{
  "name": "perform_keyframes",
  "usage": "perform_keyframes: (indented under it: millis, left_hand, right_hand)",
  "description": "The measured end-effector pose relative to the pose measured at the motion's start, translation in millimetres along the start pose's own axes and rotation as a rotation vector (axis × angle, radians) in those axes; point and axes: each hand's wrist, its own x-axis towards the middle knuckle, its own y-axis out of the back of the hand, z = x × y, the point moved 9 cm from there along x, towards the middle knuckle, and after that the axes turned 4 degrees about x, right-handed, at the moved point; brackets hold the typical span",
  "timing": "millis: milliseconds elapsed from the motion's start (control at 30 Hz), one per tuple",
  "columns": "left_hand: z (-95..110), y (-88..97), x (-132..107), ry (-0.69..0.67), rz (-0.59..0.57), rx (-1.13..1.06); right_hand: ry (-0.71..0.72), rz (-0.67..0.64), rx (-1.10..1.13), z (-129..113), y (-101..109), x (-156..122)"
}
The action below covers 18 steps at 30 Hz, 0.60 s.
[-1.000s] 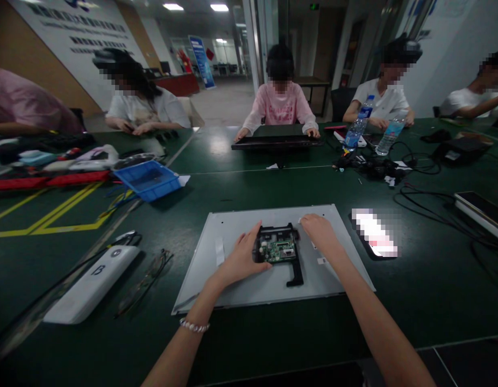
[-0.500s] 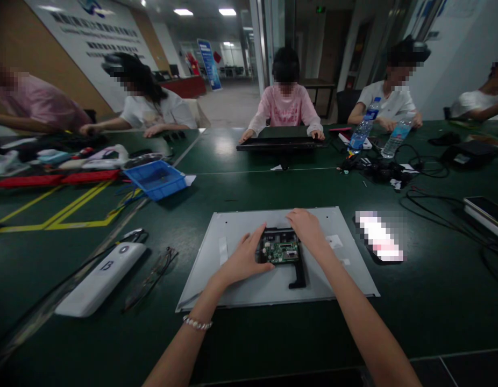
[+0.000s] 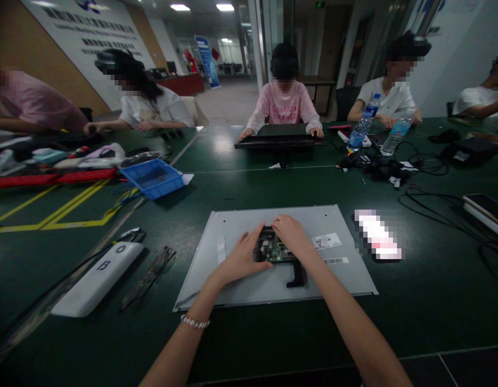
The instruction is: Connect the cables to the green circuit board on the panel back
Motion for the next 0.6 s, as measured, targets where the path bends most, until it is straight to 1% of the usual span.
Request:
perform_keyframes:
  millis: [133,267,400,600]
  left_hand:
    - [1.0,0.6,0.3,0.005,-0.008,0.004]
    - [-0.5,-1.3,1.0,0.012,-0.012,0.022]
    - [-3.0,-3.7,1.6,0.016,-0.008,0.039]
    - [-5.0,-5.2,1.9,0.014,0.003,0.053]
  right_hand:
    - [0.015,-0.003,0.025,-1.1,0.5,-2.9]
    - [-0.002,0.0,0.078,4.5,-0.3,-3.0]
    - [-0.019,0.016,0.063,8.3,-0.9,-2.4]
    - [-0.005,0.106,0.04,6.5,6.5,-2.8]
